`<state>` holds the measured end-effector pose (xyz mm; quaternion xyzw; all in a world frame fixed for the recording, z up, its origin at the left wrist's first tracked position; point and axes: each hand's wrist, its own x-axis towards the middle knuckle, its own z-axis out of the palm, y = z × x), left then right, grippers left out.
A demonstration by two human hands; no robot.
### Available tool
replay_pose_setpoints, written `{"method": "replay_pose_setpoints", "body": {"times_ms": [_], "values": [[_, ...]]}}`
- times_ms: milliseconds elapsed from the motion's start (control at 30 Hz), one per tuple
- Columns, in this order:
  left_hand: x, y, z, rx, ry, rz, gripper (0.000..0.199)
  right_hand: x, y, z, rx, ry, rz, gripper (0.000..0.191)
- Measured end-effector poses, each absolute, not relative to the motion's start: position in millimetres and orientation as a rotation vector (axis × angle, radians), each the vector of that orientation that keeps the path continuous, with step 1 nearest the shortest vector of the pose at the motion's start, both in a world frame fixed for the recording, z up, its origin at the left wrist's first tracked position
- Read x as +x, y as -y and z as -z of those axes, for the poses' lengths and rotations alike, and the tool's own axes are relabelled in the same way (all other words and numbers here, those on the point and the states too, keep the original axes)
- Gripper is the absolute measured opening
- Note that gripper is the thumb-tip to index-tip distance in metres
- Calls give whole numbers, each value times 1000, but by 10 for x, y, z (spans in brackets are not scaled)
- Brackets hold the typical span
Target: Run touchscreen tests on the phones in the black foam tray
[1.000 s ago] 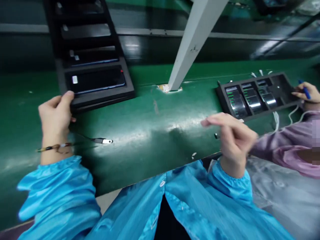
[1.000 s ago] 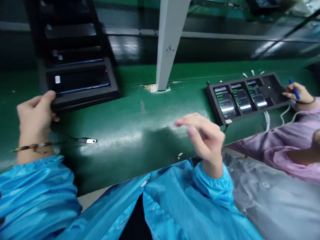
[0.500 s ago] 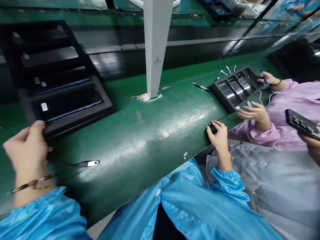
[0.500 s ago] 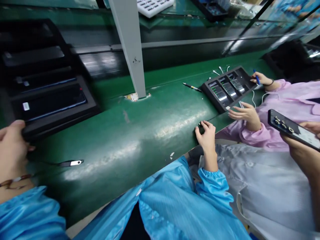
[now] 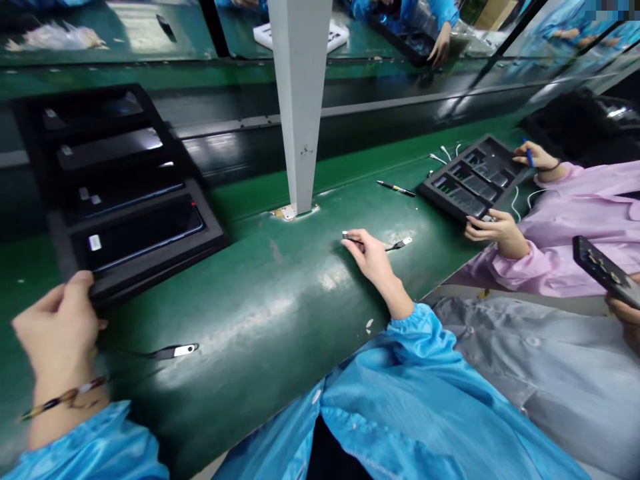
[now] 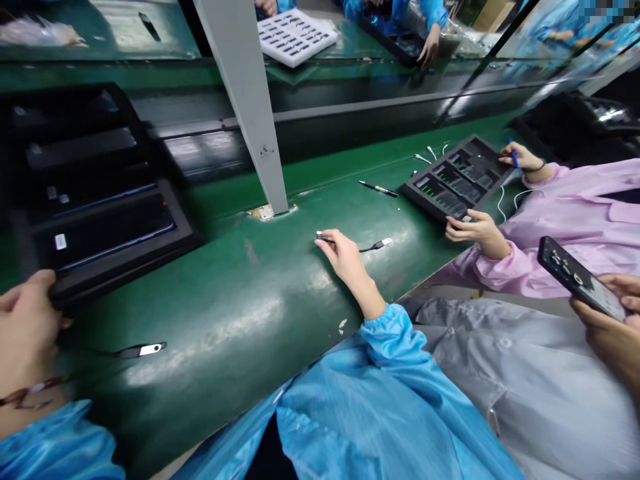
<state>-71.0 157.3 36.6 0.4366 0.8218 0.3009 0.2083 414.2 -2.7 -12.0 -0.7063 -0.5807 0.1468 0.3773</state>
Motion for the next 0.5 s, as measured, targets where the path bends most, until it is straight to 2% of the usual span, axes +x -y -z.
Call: {"method": "replay_pose_setpoints", "body": {"times_ms": [100,200,333,500], "values": [[-644,-1559,-411,1155,-2321,-842,31,3965,-295,69,-1740,1558,-363,43],[-567,-1530,-459,1092,-2347,-846,28,4156,-429,20,-1772,1524,-255,40],[-382,-1371,-619,1121,-2349,-846,30,5053,-336,-26,-1999,1211,-9,31],[-3,-1116,-925,1365,-2238,-702,48,6310,51,-199,-2261,674,366,43]]}}
